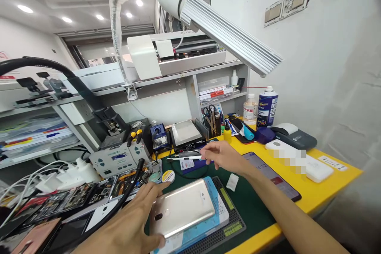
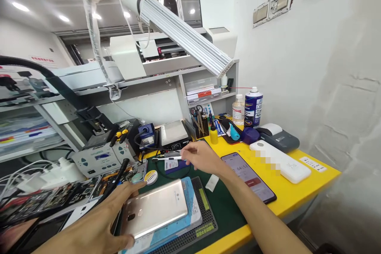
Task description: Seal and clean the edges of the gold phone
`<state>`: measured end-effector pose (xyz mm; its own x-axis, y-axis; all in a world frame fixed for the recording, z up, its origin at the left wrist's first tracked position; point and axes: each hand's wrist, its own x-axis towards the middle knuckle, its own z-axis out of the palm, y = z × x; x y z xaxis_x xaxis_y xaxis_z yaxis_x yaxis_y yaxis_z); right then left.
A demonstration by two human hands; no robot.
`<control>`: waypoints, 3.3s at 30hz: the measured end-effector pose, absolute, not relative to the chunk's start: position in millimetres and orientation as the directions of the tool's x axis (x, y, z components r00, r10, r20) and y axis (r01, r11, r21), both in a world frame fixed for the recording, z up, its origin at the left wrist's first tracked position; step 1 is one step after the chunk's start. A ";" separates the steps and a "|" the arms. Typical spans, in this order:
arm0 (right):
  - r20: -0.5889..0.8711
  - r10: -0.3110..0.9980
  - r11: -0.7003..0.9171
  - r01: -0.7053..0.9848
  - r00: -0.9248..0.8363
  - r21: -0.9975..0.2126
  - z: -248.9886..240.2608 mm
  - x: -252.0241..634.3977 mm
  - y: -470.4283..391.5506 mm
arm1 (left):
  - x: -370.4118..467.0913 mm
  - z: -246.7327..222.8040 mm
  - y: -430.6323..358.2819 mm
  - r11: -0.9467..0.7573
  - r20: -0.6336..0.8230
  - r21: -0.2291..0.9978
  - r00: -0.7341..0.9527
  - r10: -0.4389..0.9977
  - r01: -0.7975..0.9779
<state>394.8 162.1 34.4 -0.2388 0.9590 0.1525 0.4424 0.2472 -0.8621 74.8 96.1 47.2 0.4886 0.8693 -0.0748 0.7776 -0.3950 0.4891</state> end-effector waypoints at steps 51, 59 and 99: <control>0.124 0.783 -0.134 -0.360 -0.610 -0.923 21.0 336.0 119.1 | 171.1 45.1 97.4 0.004 -0.010 0.989 -0.043 0.999 -0.145; 0.120 0.699 -0.117 -0.279 -0.705 -0.953 9.3 328.0 117.8 | 167.6 42.6 109.0 -0.060 0.059 0.998 -0.036 0.998 -0.028; -0.038 0.812 -0.055 -0.013 -0.582 -0.998 5.6 324.2 108.9 | 134.6 34.3 118.2 -0.047 0.057 0.998 0.367 0.928 -0.036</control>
<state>324.2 108.9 5.6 -0.5823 0.8121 -0.0377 -0.0126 -0.0554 -0.9984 134.6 118.2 34.3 0.3675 0.9283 0.0571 -0.0362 -0.0471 0.9982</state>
